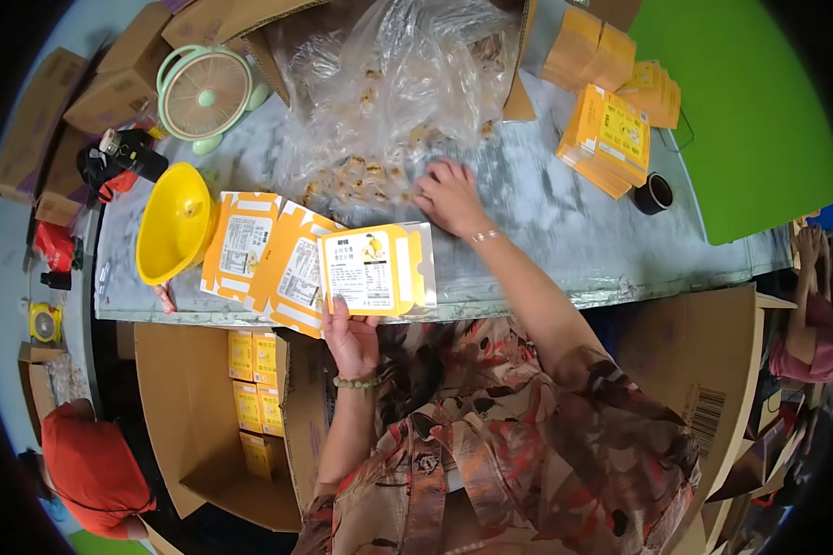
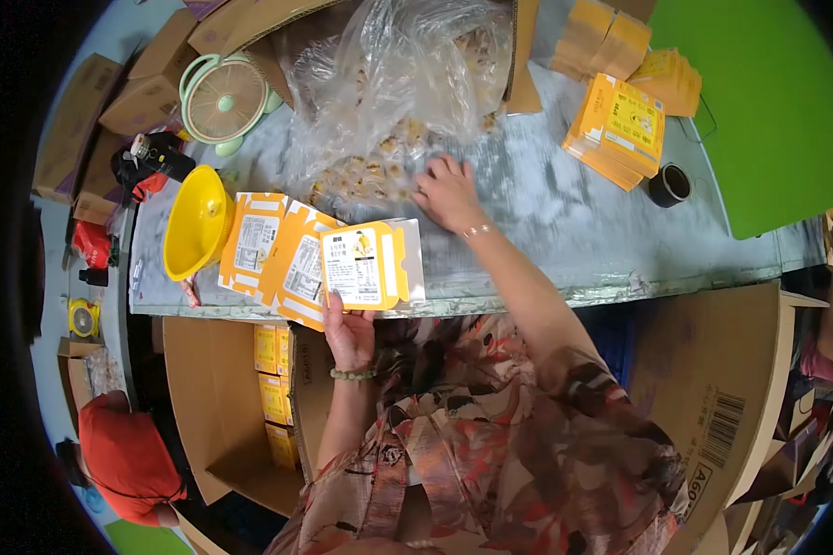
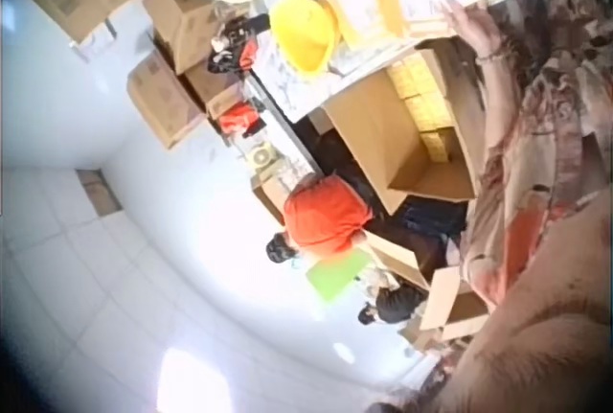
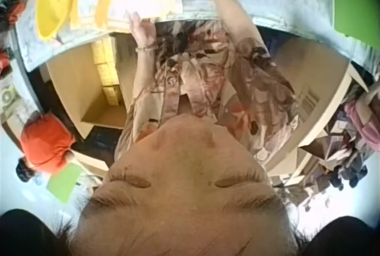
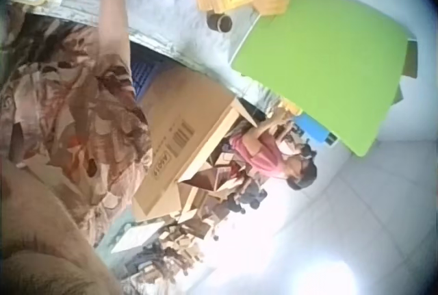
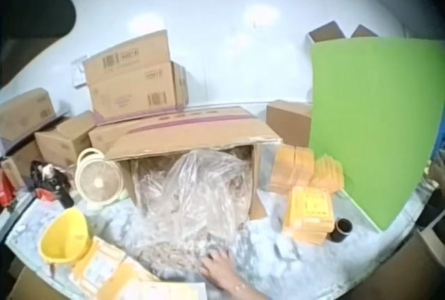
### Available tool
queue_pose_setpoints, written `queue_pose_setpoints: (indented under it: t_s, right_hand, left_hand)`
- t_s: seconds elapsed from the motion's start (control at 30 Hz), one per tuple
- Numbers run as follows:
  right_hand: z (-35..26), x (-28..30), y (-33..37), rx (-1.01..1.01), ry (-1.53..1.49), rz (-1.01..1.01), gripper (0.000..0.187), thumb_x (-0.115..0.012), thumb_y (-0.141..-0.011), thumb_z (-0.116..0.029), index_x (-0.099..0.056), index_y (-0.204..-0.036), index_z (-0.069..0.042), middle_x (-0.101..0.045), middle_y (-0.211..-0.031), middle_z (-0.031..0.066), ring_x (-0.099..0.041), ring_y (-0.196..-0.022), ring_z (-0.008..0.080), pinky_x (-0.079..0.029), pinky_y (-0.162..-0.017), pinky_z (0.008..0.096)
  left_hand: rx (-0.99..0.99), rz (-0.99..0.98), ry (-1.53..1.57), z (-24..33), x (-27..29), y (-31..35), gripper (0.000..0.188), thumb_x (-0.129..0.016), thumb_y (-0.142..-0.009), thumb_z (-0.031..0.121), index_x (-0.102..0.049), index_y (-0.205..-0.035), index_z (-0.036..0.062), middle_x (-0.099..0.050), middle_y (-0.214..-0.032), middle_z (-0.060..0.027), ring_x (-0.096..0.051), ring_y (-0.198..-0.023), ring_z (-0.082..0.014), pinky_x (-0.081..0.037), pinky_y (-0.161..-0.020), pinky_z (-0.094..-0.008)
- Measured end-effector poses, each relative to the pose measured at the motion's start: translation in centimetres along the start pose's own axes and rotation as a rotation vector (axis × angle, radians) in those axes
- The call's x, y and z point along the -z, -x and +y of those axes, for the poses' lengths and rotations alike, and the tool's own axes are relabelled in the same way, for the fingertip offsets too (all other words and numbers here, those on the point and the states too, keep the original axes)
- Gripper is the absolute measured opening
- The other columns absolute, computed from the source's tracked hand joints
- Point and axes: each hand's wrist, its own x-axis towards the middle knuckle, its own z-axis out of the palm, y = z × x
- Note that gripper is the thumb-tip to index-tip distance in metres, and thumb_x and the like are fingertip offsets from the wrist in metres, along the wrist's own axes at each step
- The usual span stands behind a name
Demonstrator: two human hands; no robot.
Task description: Packing small yellow product boxes into larger cardboard shipping containers.
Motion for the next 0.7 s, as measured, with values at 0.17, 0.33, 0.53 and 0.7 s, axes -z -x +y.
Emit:
queue_pose_setpoints:
  t_s: [0.17, 0.33, 0.53, 0.7]
  right_hand:
    - [1.6, 5.0, 6.5, 0.02, -0.024, -0.011, 0.031, -0.059, -0.066, -0.018, -0.052, -0.096, -0.012, -0.043, -0.102, 0.0073, -0.033, -0.107, 0.0275, -0.025, -0.089, 0.0387]
    - [4.2, 7.9, 10.2, -0.068, -0.45, 0.143, 0.034, -0.057, -0.069, -0.013, -0.051, -0.102, -0.008, -0.044, -0.108, 0.0081, -0.037, -0.106, 0.0252, -0.027, -0.09, 0.0375]
    - [1.6, 9.7, 9.7, -0.072, -0.269, 0.135, 0.034, -0.059, -0.064, -0.01, -0.053, -0.097, -0.006, -0.047, -0.101, 0.0093, -0.045, -0.094, 0.0242, -0.037, -0.081, 0.0331]
    - [-3.1, 4.2, 6.2, 0.139, 0.003, -0.297, 0.02, -0.052, -0.066, -0.011, -0.056, -0.084, -0.005, -0.049, -0.098, 0.0104, -0.047, -0.09, 0.0254, -0.041, -0.074, 0.0359]
  left_hand:
    - [-0.004, 0.043, -0.005, -0.3, -2.0, -0.6, 0.028, -0.044, -0.083, 0.017, -0.041, -0.108, 0.0037, -0.053, -0.098, -0.0093, -0.055, -0.082, -0.0183, -0.05, -0.064, -0.0316]
    - [-0.03, 0.035, -0.085, -0.4, -1.6, -1.3, 0.03, -0.043, -0.084, 0.017, -0.038, -0.11, 0.0033, -0.052, -0.099, -0.0115, -0.055, -0.083, -0.0197, -0.049, -0.067, -0.0334]
    - [-0.009, -0.022, -0.089, 0.0, -1.2, -0.5, 0.033, -0.04, -0.085, 0.02, -0.036, -0.113, 0.0035, -0.049, -0.104, -0.0111, -0.052, -0.092, -0.0213, -0.046, -0.077, -0.0379]
    - [-0.008, -0.025, -0.04, 0.1, -1.4, 0.1, 0.034, -0.04, -0.085, 0.021, -0.036, -0.113, 0.0039, -0.049, -0.106, -0.0097, -0.05, -0.095, -0.0202, -0.045, -0.078, -0.0375]
